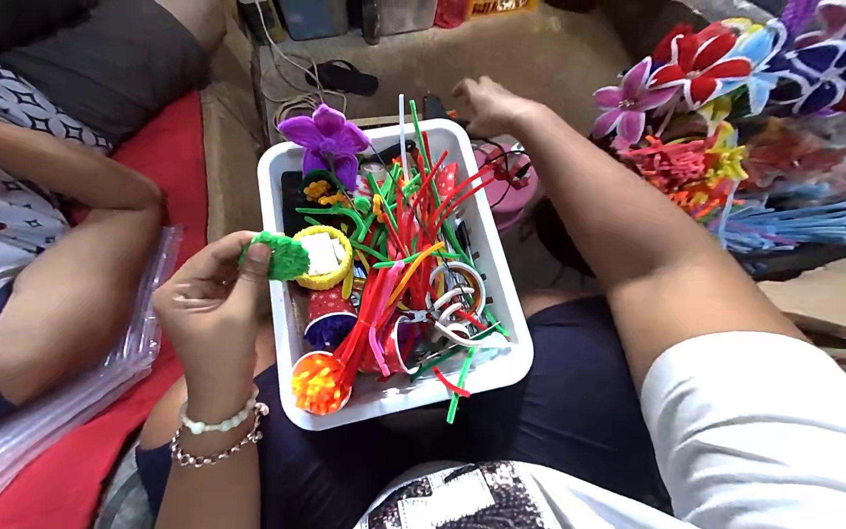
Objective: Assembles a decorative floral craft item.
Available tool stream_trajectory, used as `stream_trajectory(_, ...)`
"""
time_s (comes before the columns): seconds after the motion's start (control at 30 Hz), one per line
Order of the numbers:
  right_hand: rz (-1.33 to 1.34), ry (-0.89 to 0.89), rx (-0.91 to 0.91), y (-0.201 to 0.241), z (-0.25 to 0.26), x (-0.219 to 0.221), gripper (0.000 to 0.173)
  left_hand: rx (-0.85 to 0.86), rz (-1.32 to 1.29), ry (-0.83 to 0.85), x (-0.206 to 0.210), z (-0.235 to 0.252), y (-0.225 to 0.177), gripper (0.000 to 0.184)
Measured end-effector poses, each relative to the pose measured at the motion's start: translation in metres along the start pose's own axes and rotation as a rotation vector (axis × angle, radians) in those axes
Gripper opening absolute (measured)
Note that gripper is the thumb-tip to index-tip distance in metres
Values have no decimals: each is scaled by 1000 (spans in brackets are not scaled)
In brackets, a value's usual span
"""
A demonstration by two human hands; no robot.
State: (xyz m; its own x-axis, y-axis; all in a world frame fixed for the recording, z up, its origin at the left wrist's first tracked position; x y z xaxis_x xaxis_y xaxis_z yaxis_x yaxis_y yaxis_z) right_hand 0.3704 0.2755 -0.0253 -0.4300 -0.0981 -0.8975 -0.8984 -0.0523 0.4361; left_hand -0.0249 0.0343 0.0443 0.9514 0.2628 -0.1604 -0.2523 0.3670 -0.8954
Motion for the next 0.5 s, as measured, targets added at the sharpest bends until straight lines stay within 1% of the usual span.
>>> stream_trajectory(0.03, -5, 26, 5, -7, 6, 11, 80, -25, -5, -10, -2, 1, 2, 17)
stream_trajectory(0.07, -10, 47, 9, -11, 10, 20, 79, -53, -13, -20, -3, 1, 4, 17)
stream_trajectory(0.1, -17, 61, 13, -11, 11, 27, 74, -81, -23, -23, -3, 1, 5, 16)
stream_trajectory(0.17, -23, 35, 14, -8, 7, 35, 60, -127, -49, -27, -3, 2, 4, 15)
stream_trajectory(0.2, -24, 19, 7, -9, 6, 38, 59, -147, -64, -25, -3, 2, 4, 15)
stream_trajectory(0.33, 38, -40, -65, -25, 10, 41, 62, -212, -108, -14, -5, 1, 4, 16)
stream_trajectory(0.5, 54, -64, -78, -23, 4, 40, 60, -264, -186, 28, -4, 0, 3, 18)
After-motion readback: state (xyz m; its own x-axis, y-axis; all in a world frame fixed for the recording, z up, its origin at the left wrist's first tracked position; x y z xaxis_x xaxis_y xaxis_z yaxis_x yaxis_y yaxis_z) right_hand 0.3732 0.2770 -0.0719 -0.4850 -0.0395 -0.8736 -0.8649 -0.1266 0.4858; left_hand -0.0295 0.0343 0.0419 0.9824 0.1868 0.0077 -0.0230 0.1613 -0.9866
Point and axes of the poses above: each hand's wrist, its own z-axis towards the middle knuckle, its own x-axis out of the palm, y = z × x, the point moved 3 cm from there along z, towards the middle knuckle, and after that the axes turned 6 degrees about -y, right-handed, at the moved point
